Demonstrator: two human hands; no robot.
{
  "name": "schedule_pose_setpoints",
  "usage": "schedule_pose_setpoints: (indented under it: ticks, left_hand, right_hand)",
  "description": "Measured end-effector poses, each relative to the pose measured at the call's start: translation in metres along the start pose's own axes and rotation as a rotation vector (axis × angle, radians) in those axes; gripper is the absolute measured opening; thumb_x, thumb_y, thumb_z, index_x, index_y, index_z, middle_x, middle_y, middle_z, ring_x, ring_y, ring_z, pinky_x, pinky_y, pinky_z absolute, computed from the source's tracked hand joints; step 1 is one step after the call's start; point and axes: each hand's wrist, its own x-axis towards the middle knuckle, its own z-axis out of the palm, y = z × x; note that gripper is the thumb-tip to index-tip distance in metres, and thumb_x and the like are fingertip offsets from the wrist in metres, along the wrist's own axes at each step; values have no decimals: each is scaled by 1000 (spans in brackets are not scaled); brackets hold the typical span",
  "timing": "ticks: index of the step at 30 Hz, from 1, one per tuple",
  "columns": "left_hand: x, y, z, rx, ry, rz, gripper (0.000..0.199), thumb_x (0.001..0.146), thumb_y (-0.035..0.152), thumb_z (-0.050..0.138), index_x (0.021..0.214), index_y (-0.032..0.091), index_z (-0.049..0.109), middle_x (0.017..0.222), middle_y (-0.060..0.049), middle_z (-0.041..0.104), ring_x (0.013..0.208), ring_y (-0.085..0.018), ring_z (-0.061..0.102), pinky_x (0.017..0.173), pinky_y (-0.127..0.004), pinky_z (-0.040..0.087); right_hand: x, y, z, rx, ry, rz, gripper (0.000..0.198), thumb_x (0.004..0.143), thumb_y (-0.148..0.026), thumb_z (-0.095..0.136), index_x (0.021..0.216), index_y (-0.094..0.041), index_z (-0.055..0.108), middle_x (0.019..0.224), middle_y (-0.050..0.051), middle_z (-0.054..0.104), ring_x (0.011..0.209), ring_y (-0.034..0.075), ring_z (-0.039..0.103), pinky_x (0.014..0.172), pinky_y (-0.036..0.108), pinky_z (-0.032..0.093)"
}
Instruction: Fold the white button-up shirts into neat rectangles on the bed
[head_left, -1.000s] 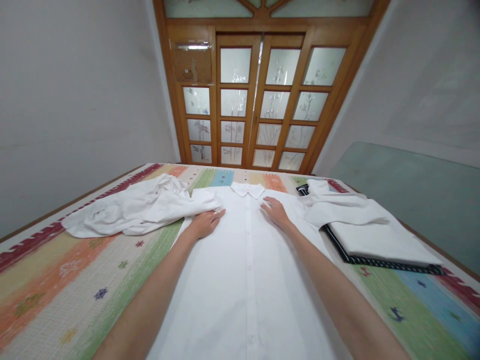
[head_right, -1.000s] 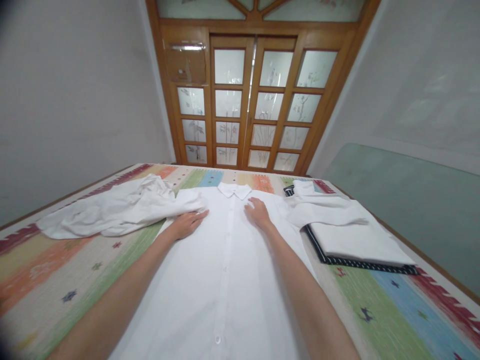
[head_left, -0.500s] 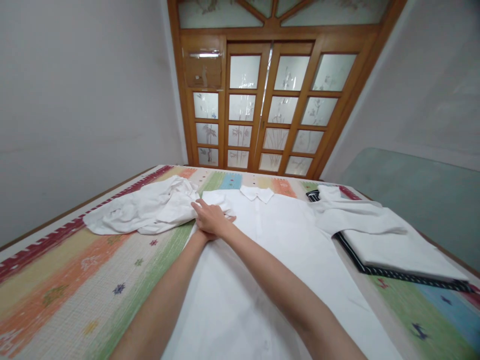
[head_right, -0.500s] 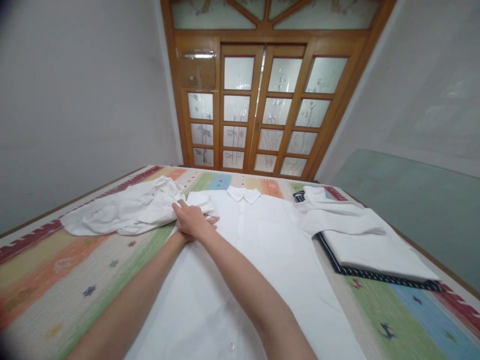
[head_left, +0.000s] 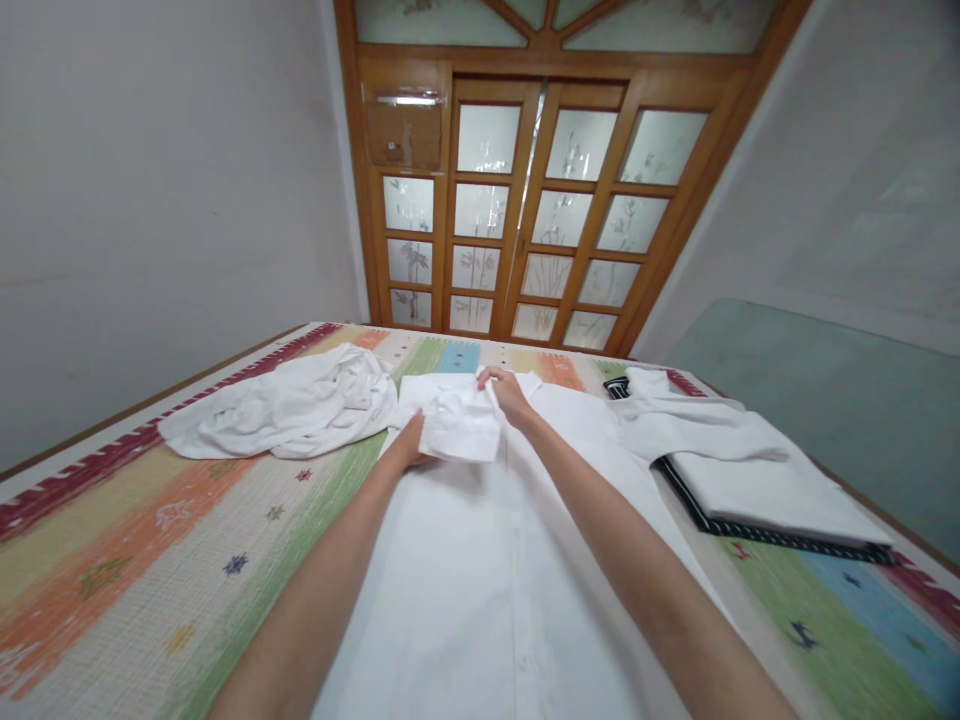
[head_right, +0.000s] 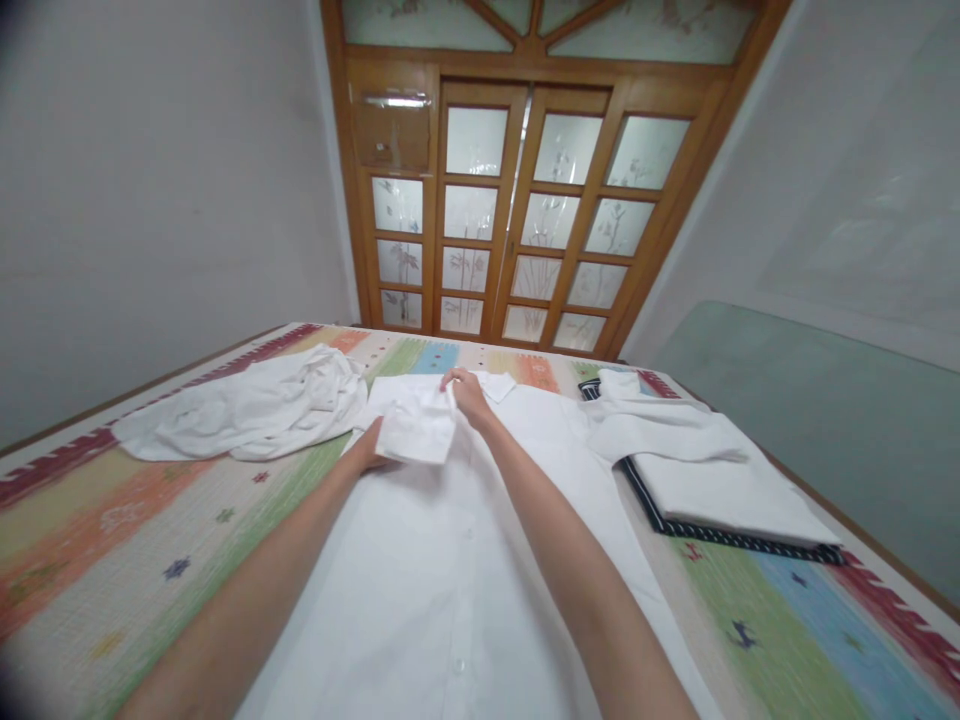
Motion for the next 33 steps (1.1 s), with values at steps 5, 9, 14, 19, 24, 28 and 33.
schedule_pose_setpoints:
  ticks: [5,9,14,19,24,28,33]
  left_hand:
    - [2,-2,-9,-146,-53,49,25,73,16,56,97,19,63,100,-7,76,99,-21,69,95,-36,49]
    - [3,-2,-7,-96,-54,9,20,90,29,46,104,20,57,98,-7,75,92,-20,69,90,-36,49]
    - [4,-1,0,150,-105,138,30,95,29,36,99,22,65,111,-7,72,113,-22,63,111,-40,33]
    - [4,-1,-1,222,-180,111,33,87,23,45,112,20,67,131,-8,62,132,-23,48,117,-43,25]
    - [4,0,-2,273,-209,111,43,80,20,50,120,20,65,138,-8,57,136,-24,43,117,-46,23]
    - [5,0,-1,339,-217,113,42,83,20,46,121,19,63,140,-9,55,137,-25,42,117,-48,22]
    - [3,3,1,438,-190,89,42,91,23,38,126,14,60,143,-13,52,138,-26,39,117,-46,24]
  right_hand:
    - [-10,36,-77,202,-30,422,13,76,-21,46,87,-20,54,77,0,60,67,14,61,63,24,49]
    - [-28,56,-120,159,-239,735,25,89,-43,45,95,-20,53,75,0,59,57,13,59,58,26,52]
    - [-47,70,-140,65,-441,755,28,73,-36,75,81,-17,57,65,-1,59,56,13,59,60,28,56]
    - [-44,78,-142,44,-381,701,16,70,-11,69,64,-16,55,61,-1,58,56,10,56,58,22,53]
    - [-26,84,-152,-233,-24,650,10,71,-12,65,65,-16,58,60,0,59,57,13,57,52,23,48]
    - [-13,86,-171,-370,125,573,9,70,-16,67,65,-17,60,73,6,67,80,22,64,65,27,50]
    - [-9,86,-179,-817,188,351,7,76,-23,67,81,-19,69,97,8,71,100,24,63,86,31,47]
